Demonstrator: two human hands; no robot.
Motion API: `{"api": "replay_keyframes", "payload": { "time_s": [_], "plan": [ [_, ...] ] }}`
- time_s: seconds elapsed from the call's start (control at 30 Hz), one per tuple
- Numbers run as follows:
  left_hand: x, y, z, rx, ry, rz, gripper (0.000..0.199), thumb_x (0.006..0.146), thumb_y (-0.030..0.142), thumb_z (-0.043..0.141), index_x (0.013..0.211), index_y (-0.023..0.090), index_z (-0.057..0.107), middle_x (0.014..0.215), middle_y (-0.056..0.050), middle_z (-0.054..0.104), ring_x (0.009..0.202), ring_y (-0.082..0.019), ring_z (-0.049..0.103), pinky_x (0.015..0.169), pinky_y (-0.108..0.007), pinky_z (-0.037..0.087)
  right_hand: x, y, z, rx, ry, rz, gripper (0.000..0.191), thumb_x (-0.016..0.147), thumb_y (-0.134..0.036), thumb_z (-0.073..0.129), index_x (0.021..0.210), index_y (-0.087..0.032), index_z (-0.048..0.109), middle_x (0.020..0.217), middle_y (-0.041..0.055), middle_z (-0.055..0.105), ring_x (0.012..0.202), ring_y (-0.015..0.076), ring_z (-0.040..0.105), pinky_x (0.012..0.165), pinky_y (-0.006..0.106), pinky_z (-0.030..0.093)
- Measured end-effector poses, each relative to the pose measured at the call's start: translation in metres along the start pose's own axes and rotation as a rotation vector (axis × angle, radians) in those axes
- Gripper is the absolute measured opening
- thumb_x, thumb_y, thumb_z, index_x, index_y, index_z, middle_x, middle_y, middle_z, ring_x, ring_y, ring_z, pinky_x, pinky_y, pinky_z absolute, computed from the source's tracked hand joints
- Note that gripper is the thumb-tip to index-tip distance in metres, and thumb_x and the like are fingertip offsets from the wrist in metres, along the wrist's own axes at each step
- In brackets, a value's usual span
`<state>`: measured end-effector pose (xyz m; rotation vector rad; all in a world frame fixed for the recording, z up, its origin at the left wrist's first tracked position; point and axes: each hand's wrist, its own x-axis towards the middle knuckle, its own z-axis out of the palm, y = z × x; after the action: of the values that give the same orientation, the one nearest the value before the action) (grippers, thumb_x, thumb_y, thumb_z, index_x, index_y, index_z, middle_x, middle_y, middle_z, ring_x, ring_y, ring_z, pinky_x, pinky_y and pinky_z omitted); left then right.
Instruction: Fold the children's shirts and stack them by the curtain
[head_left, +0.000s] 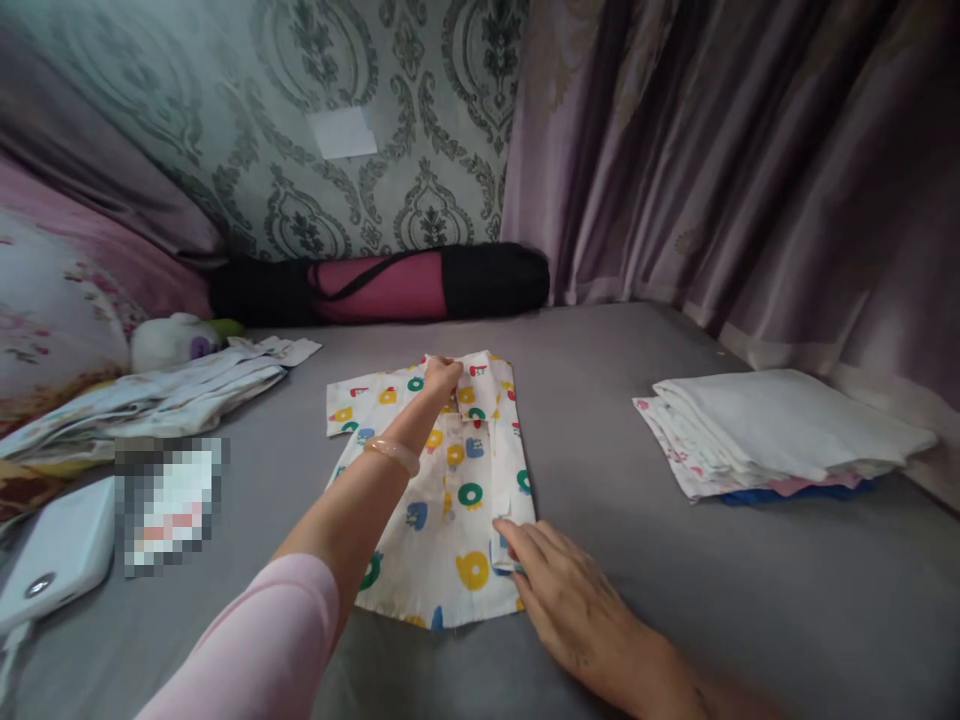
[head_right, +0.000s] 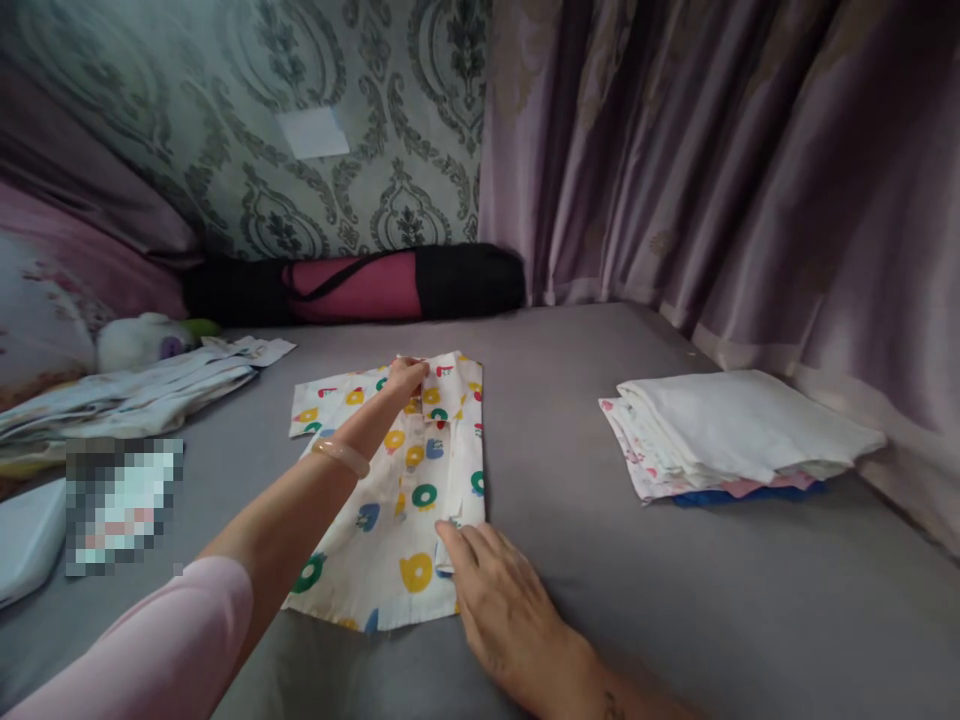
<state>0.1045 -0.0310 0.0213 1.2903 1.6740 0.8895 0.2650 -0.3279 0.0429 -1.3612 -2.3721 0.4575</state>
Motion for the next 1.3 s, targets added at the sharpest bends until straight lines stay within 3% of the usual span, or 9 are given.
{"api": "replay_keyframes", "payload": {
  "time_s": [0.23,0.4,0.57,0.77,0.9,0.97,1.07,1.2,1.3],
  "plan": [
    [-0.007,-0.003,-0.010,0.096,0.073,0.022,0.042,0.070,0.041,0.068,0.102,0.016,0.056,0.072,-0.004,0.061,0.061,-0.018,0.060,0.052,-0.026,0.045,0.005,-0.003,-0.008,0.049,-0.096,0.006,0.031,0.091,-0.006,0.038,0.111,-0.022,0.056,0.102,0.0039,0.059,0.098,0.0186,0.055,0.086,0.034,0.049],
    [-0.010,-0.020,-0.015,0.238,0.134,0.206,0.037,0.075,0.034,0.064,0.107,0.018,0.053,0.087,-0.005,0.062,0.070,-0.017,0.060,0.062,-0.026,0.047,0.008,0.000,-0.007,0.055,-0.091,-0.031,0.015,0.095,-0.020,0.046,0.096,-0.022,0.061,0.096,0.0023,0.058,0.093,0.0179,0.053,0.081,0.032,0.046],
    [-0.013,-0.040,-0.018,0.272,0.111,0.374,0.033,0.081,0.033,0.058,0.110,0.019,0.052,0.092,-0.003,0.060,0.075,-0.015,0.059,0.070,-0.026,0.046,0.012,0.004,-0.005,0.022,-0.114,-0.100,0.018,0.097,-0.024,0.046,0.092,-0.022,0.064,0.091,0.0014,0.060,0.091,0.0159,0.053,0.084,0.032,0.040],
    [-0.013,-0.043,-0.027,0.284,0.087,0.443,0.030,0.082,0.026,0.057,0.110,0.018,0.050,0.097,-0.005,0.059,0.084,-0.017,0.059,0.079,-0.029,0.047,0.015,0.007,-0.009,0.073,-0.186,-0.247,0.021,0.097,-0.022,0.046,0.090,-0.022,0.066,0.087,-0.0001,0.064,0.085,0.0137,0.056,0.083,0.031,0.041],
    [-0.029,-0.037,-0.040,0.361,0.097,0.642,0.032,0.083,0.023,0.053,0.114,0.019,0.048,0.112,-0.010,0.053,0.095,-0.021,0.058,0.085,-0.036,0.048,0.022,0.015,-0.009,0.135,0.008,-0.138,0.024,0.096,-0.024,0.045,0.107,-0.024,0.066,0.106,0.0042,0.067,0.102,0.0160,0.059,0.094,0.035,0.044],
    [-0.050,-0.034,-0.048,0.402,0.029,0.763,0.033,0.085,0.026,0.051,0.117,0.019,0.049,0.115,-0.012,0.053,0.101,-0.023,0.057,0.088,-0.039,0.048,0.026,0.021,-0.005,0.013,0.105,-0.027,0.039,0.096,-0.025,0.042,0.133,-0.022,0.052,0.134,0.0099,0.056,0.125,0.0209,0.048,0.105,0.043,0.039],
    [-0.098,-0.034,-0.061,0.452,-0.220,0.909,0.035,0.091,0.034,0.044,0.124,0.023,0.049,0.120,-0.013,0.054,0.110,-0.023,0.056,0.095,-0.037,0.046,0.028,0.028,0.004,-0.142,-0.008,-0.015,0.056,0.097,-0.031,0.039,0.150,-0.019,0.025,0.153,0.0107,0.031,0.142,0.0236,0.025,0.115,0.051,0.024],
    [-0.165,-0.047,-0.085,0.555,-0.531,0.882,0.048,0.092,0.039,0.044,0.139,0.030,0.042,0.143,-0.009,0.045,0.131,-0.023,0.044,0.107,-0.036,0.037,0.027,0.027,0.004,-0.166,-0.155,-0.034,0.054,0.099,-0.035,0.035,0.150,-0.018,0.027,0.154,0.0102,0.029,0.142,0.0233,0.023,0.116,0.052,0.020],
    [-0.196,-0.061,-0.098,0.616,-0.611,0.839,0.057,0.091,0.042,0.047,0.146,0.032,0.034,0.150,-0.007,0.038,0.141,-0.023,0.030,0.114,-0.040,0.027,0.039,0.024,-0.011,-0.152,-0.197,-0.043,0.048,0.099,-0.036,0.034,0.144,-0.019,0.039,0.149,0.0107,0.039,0.139,0.0228,0.031,0.115,0.054,0.020]
  ]
}}
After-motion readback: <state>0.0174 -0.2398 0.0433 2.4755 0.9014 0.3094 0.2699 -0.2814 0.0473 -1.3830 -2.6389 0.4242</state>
